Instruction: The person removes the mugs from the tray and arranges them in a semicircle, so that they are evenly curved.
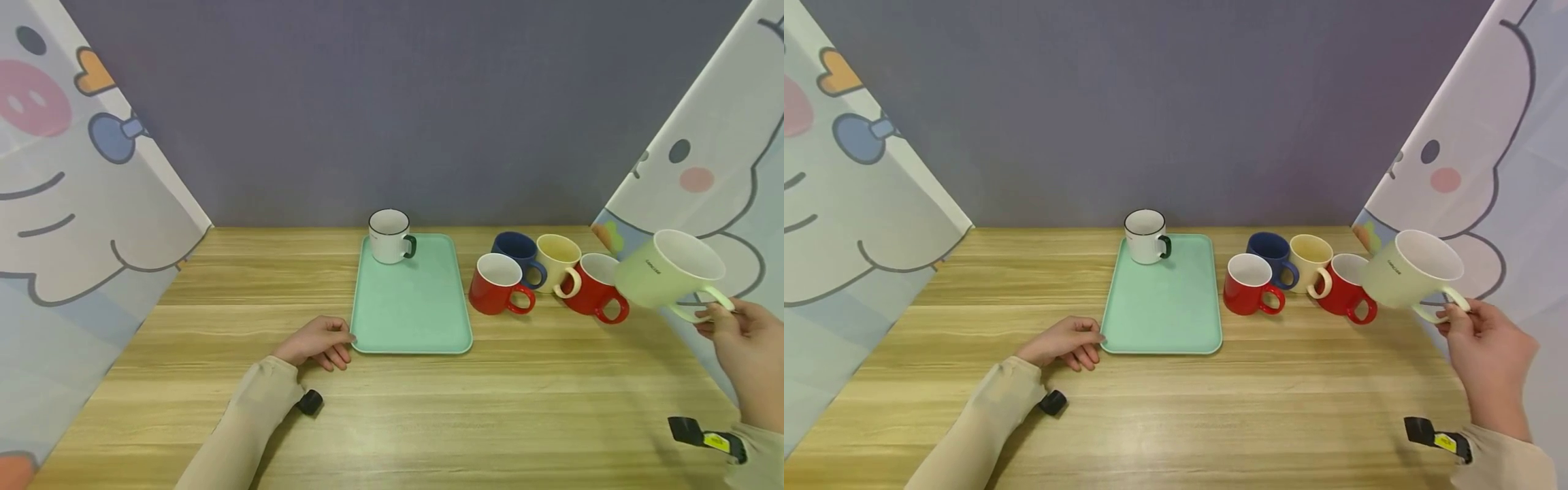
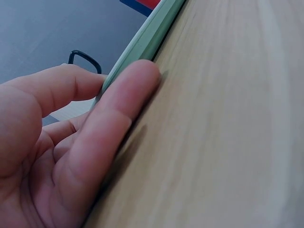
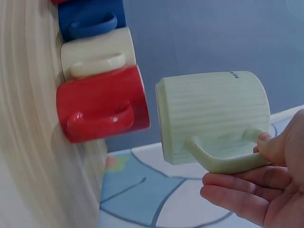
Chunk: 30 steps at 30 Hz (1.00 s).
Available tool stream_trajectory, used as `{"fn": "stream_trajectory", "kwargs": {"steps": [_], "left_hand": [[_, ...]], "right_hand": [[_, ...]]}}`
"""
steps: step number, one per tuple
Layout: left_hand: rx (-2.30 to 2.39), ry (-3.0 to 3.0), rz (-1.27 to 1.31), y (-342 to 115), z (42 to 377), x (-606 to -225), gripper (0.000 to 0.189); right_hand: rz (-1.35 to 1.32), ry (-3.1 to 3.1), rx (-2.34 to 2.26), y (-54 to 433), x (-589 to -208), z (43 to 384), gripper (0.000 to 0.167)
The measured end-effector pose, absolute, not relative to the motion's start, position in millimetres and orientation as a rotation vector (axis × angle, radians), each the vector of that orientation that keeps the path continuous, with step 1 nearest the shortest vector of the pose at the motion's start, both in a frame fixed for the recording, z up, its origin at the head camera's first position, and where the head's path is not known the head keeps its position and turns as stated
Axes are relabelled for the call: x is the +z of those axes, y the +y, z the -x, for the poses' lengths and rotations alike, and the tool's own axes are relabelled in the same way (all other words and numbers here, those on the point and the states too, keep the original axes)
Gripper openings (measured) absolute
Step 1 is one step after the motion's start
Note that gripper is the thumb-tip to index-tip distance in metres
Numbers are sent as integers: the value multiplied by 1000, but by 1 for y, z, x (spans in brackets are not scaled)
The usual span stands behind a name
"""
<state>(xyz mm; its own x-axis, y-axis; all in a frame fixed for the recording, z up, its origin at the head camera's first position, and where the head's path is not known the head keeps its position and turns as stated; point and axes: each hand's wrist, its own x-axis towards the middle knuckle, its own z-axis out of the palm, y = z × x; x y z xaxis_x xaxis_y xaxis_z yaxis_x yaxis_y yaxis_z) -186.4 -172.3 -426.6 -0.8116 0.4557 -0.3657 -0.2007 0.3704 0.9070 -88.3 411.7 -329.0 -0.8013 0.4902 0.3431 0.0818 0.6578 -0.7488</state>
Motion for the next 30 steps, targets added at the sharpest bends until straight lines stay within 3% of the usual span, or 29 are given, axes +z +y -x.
{"fn": "stream_trajectory", "kwargs": {"steps": [3, 8, 13, 15, 17, 21, 30], "left_hand": [[1478, 2054, -223, -172, 186, -426, 20], [1478, 2056, -231, -172, 186, -424, 20], [1478, 2056, -228, -172, 186, -424, 20], [1478, 2056, -229, -172, 186, -424, 19], [1477, 2053, -234, -173, 186, -425, 19], [1474, 2050, -244, -174, 187, -425, 19], [1462, 2066, -236, -172, 186, -424, 19]], "right_hand": [[434, -2274, 1093, 419, -334, 88, 15], [479, -2204, 1151, 439, -348, 91, 21], [495, -2231, 1121, 514, -407, 109, 19], [503, -2238, 1123, 523, -416, 109, 20], [580, -2308, 1086, 499, -401, 101, 19], [676, -2483, 880, 437, -362, 81, 41], [695, -2578, 692, 421, -365, 81, 39]]}}
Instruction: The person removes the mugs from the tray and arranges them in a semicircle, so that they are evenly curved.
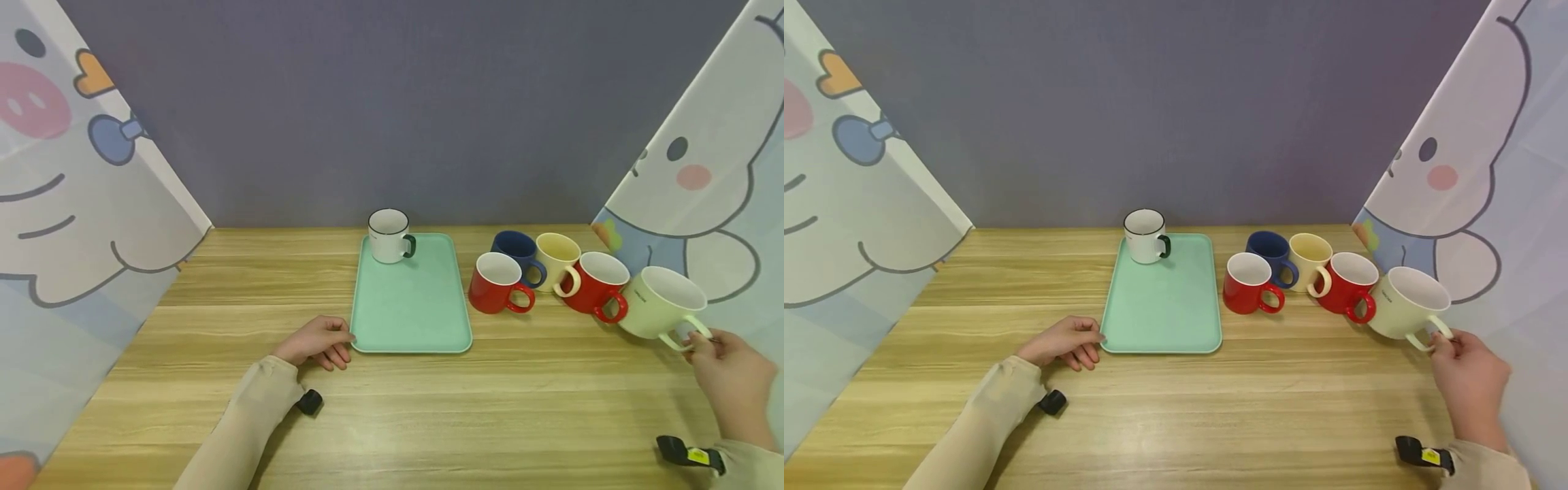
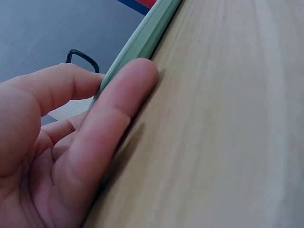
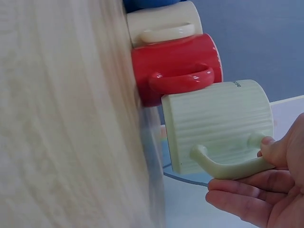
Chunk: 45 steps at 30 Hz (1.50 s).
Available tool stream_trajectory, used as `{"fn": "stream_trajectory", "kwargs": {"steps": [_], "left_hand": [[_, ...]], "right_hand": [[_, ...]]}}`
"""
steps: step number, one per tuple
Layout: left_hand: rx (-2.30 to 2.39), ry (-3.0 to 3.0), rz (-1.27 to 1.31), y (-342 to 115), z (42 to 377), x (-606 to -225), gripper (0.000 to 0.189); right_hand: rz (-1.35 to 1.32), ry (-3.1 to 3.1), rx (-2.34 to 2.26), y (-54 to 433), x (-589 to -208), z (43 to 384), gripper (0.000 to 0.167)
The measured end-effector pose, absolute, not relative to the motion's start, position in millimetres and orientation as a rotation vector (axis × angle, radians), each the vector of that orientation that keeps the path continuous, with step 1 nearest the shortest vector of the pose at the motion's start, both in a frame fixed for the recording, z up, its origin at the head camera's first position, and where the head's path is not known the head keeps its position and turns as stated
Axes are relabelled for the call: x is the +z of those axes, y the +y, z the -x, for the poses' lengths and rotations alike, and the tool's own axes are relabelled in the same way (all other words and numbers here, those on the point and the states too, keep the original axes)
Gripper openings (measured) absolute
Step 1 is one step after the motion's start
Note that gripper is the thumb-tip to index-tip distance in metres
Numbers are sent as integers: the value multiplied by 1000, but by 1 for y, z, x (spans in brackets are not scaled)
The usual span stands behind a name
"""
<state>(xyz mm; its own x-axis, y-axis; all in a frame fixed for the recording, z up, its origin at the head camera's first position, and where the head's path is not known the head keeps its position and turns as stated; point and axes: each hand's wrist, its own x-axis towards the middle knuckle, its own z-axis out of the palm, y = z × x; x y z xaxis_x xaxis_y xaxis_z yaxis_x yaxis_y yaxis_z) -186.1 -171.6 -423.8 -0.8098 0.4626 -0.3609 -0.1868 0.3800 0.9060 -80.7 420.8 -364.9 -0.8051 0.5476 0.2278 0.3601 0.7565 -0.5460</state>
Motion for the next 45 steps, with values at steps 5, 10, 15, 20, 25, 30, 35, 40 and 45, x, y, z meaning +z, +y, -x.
{"fn": "stream_trajectory", "kwargs": {"steps": [5, 10, 15, 20, 25, 30, 35, 40, 45], "left_hand": [[1460, 2067, -235, -171, 186, -424, 18], [1465, 2061, -218, -171, 186, -424, 19], [1463, 2068, -204, -171, 186, -424, 20], [1460, 2072, -206, -170, 185, -423, 19], [1462, 2067, -216, -169, 185, -424, 20], [1456, 2080, -215, -170, 186, -424, 20], [1459, 2081, -215, -170, 186, -423, 20], [1465, 2071, -212, -169, 185, -422, 19], [1469, 2071, -215, -170, 184, -422, 19]], "right_hand": [[638, -2585, 694, 420, -371, 78, 36], [544, -2575, 703, 417, -376, 75, 32], [538, -2584, 709, 415, -378, 73, 32], [573, -2633, 734, 415, -377, 74, 36], [519, -2657, 681, 415, -378, 72, 32], [397, -2716, 674, 413, -375, 74, 28], [299, -2718, 705, 410, -375, 77, 26], [269, -2743, 774, 410, -374, 82, 32], [270, -2763, 822, 410, -372, 86, 35]]}}
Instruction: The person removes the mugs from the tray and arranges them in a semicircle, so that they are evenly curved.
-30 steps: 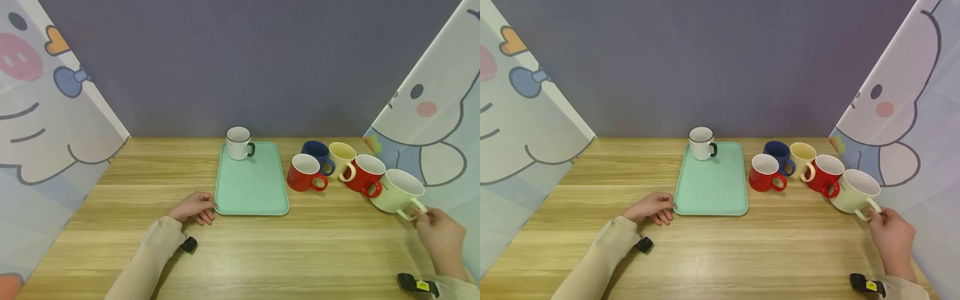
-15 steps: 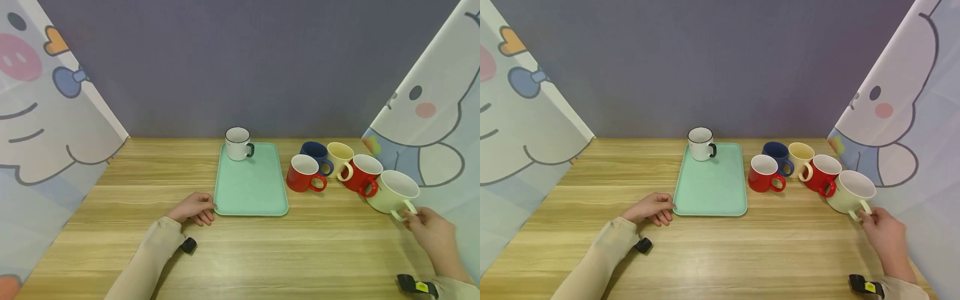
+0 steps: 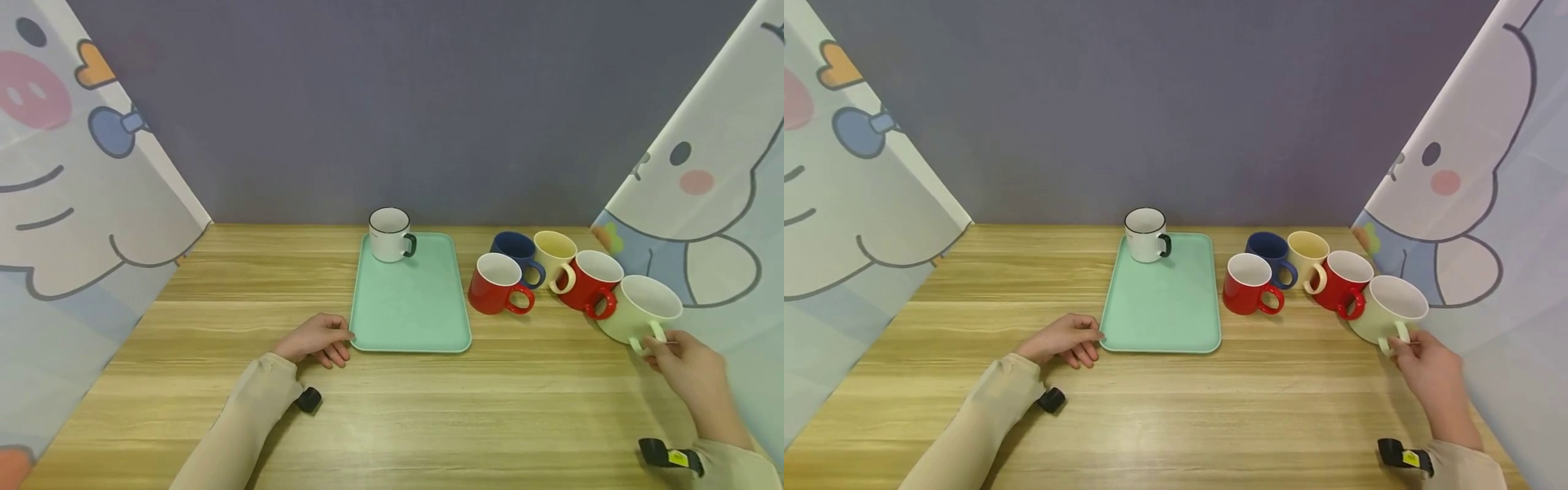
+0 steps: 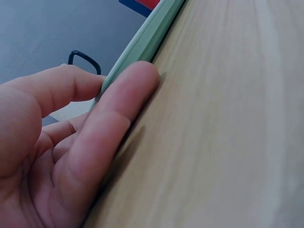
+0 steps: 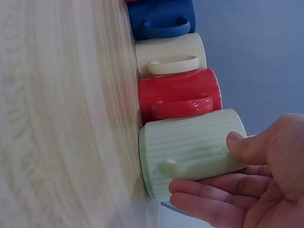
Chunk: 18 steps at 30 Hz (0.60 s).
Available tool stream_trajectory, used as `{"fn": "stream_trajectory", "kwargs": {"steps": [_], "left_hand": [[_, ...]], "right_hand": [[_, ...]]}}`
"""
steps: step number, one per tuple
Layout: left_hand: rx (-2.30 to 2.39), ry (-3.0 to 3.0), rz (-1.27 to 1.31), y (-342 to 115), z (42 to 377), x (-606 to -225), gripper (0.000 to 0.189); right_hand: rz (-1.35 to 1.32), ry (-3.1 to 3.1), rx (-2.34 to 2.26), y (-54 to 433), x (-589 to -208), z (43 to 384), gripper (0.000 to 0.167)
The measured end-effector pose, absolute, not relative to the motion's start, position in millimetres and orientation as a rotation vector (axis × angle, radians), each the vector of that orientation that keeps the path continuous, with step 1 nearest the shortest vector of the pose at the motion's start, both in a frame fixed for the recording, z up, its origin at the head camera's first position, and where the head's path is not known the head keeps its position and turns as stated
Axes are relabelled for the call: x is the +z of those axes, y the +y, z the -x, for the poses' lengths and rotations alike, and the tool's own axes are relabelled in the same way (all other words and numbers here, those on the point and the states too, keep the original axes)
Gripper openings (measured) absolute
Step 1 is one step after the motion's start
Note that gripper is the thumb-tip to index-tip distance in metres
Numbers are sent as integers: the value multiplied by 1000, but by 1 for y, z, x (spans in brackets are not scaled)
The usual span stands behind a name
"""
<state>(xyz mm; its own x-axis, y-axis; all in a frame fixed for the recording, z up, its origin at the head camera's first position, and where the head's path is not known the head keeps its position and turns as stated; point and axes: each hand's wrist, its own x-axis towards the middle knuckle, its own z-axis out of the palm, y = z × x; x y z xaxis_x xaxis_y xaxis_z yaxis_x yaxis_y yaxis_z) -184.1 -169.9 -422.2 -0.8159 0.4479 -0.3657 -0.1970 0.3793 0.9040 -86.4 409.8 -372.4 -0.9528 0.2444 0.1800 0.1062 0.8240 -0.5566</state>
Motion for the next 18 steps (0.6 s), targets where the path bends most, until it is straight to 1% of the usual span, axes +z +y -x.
{"fn": "stream_trajectory", "kwargs": {"steps": [6, 14, 18], "left_hand": [[1473, 2069, -209, -171, 184, -422, 20], [1470, 2066, -209, -170, 184, -423, 20], [1468, 2067, -213, -170, 185, -422, 20]], "right_hand": [[248, -2781, 852, 412, -370, 88, 37], [272, -2827, 553, 419, -362, 85, 49], [329, -2711, 511, 412, -351, 83, 48]]}}
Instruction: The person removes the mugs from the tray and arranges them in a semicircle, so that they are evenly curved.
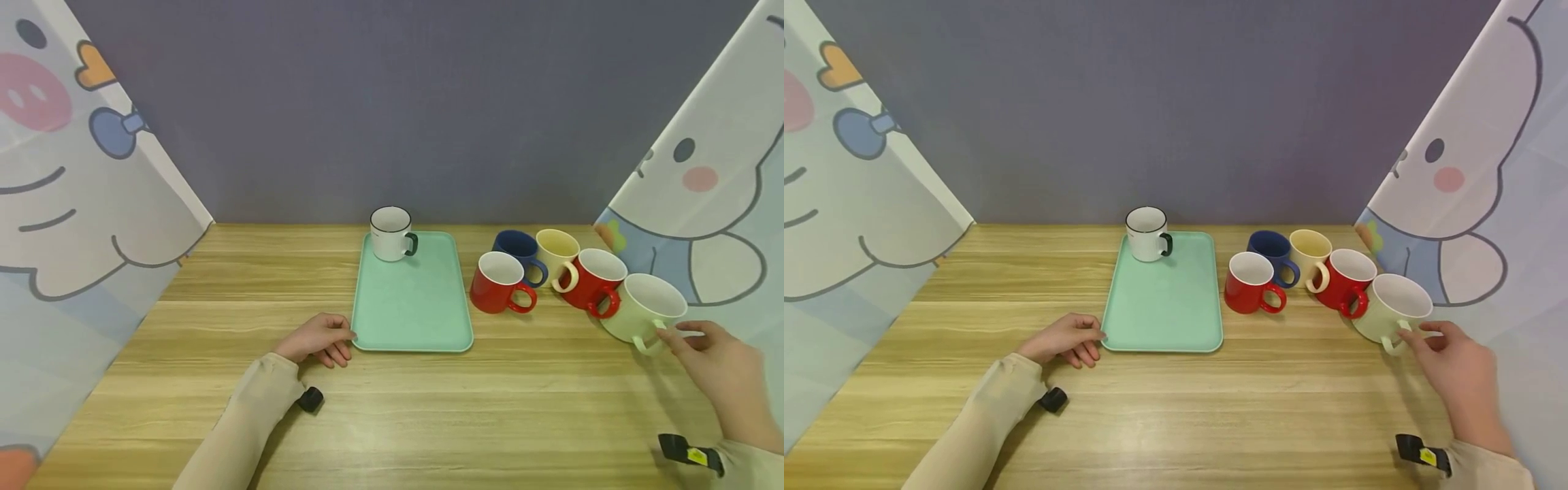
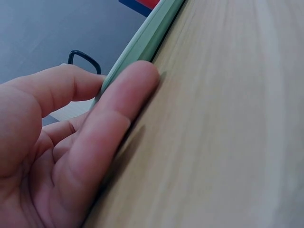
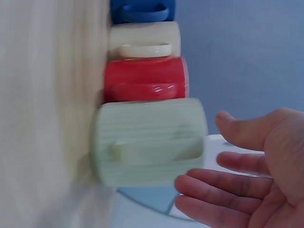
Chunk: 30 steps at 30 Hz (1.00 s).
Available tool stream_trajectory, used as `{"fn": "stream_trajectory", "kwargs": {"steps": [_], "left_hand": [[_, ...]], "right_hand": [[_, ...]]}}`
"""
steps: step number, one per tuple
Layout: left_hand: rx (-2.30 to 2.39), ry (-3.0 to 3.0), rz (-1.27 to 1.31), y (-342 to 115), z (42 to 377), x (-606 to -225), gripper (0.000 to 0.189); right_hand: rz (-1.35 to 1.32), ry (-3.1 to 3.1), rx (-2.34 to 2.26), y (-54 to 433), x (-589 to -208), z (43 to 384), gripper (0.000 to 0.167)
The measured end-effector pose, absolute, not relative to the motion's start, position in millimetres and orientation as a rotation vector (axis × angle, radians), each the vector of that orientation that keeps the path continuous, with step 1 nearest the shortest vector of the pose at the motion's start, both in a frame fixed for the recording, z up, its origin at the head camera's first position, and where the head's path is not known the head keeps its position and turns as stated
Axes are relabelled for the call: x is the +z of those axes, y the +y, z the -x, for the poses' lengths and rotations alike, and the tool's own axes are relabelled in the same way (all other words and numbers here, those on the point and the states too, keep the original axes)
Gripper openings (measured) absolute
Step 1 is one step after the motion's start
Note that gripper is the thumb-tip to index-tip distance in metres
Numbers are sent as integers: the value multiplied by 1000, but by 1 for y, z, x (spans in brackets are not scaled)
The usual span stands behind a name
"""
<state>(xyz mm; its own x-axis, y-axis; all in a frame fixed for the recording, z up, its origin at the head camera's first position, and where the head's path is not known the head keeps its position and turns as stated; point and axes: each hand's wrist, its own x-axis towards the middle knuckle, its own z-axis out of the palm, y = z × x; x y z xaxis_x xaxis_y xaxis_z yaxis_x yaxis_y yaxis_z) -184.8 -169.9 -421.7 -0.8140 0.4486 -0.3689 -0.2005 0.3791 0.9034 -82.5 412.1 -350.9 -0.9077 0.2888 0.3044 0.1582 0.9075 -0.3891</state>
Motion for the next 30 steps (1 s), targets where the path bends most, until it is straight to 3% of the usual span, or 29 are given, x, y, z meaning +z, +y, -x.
{"fn": "stream_trajectory", "kwargs": {"steps": [10, 30], "left_hand": [[1470, 2068, -222, -169, 184, -418, 19], [1468, 2052, -208, -170, 185, -421, 20]], "right_hand": [[270, -2529, 574, 373, -323, 96, 39], [-235, -2539, 733, 284, -316, 162, 26]]}}
